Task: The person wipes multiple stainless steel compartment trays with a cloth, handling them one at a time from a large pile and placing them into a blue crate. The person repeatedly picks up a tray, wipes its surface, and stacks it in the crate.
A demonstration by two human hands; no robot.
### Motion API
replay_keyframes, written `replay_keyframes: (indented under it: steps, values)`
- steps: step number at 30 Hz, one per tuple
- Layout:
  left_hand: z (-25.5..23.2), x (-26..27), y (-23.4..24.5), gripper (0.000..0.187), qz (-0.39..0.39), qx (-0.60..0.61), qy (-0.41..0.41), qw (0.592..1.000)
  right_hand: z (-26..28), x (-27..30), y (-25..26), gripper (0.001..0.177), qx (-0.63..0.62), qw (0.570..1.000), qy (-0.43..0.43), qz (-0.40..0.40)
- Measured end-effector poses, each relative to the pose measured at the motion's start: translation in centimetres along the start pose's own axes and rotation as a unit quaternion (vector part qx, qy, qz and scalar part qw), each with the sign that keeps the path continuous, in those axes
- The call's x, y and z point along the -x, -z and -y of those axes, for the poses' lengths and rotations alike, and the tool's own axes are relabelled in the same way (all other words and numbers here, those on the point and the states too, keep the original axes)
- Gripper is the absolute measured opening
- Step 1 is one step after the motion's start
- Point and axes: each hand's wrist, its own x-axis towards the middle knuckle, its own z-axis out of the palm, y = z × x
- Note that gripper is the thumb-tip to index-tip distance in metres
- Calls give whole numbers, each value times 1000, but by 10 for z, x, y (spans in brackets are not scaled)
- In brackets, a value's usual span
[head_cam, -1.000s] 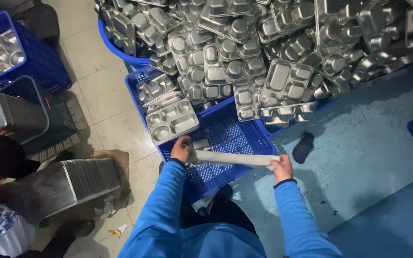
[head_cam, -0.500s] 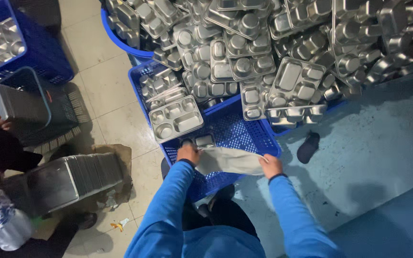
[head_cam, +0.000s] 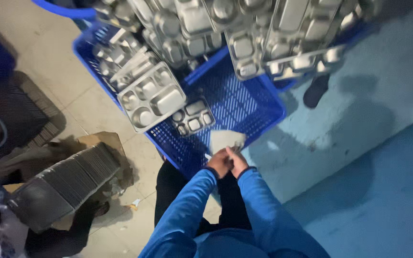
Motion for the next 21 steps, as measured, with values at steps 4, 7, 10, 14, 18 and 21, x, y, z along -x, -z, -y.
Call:
replay_keyframes:
  steps: [4,7,10,14,18,21]
  values:
    - [13,-29,23,49,96,-9,21,995,-28,-54,39,29,-165,970,8,-178]
    - [38,-76,55,55,-109,115,173,972,-60,-101,63,22,72,950,201,-228]
    - [103,-117,106,54,-189,-127,208,951,-101,-143,94,23,429,814,269,-284]
    - [220,-176,155,58,-219,-231,164,934,-155,-220,103,23,398,838,114,-356]
    - [307,-206,169,62,-211,-287,141,924,-208,-262,116,30,278,884,132,-353]
    - [329,-221,167,65,-214,-316,107,918,-218,-268,137,38,486,795,165,-323]
